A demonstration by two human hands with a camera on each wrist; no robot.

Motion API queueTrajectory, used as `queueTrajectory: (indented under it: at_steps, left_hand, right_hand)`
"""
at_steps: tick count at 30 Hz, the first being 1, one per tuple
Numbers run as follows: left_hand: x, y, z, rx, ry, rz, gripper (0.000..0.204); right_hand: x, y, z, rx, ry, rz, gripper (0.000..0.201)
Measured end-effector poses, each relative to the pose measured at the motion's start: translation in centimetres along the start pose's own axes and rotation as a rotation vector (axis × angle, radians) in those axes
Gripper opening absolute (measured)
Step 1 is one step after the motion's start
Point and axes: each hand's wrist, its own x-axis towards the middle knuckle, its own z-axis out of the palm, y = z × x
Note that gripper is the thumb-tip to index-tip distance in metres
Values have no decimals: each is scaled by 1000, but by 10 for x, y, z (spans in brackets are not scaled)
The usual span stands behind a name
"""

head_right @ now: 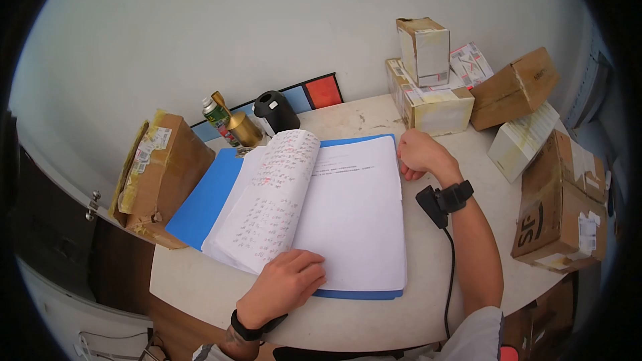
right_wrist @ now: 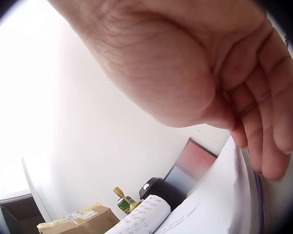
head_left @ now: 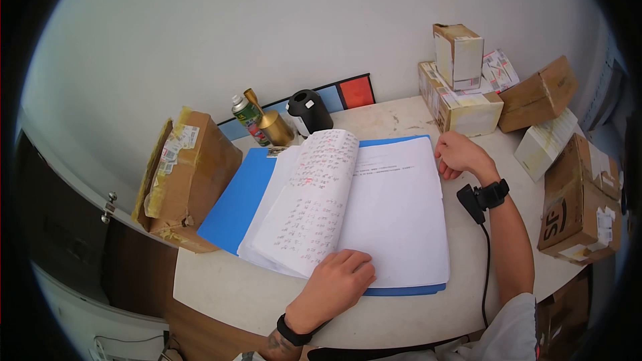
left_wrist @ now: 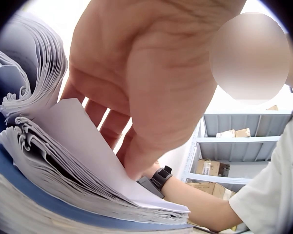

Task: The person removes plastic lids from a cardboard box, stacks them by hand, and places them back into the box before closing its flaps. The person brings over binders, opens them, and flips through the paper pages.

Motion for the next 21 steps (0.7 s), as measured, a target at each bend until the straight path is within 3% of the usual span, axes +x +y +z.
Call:
queueTrajectory:
  at_steps: [21]
  left_hand:
    - [3, 0, 2, -38, -6, 3, 29]
  right_hand:
    - [-1, 1, -1, 37, -14, -11, 25]
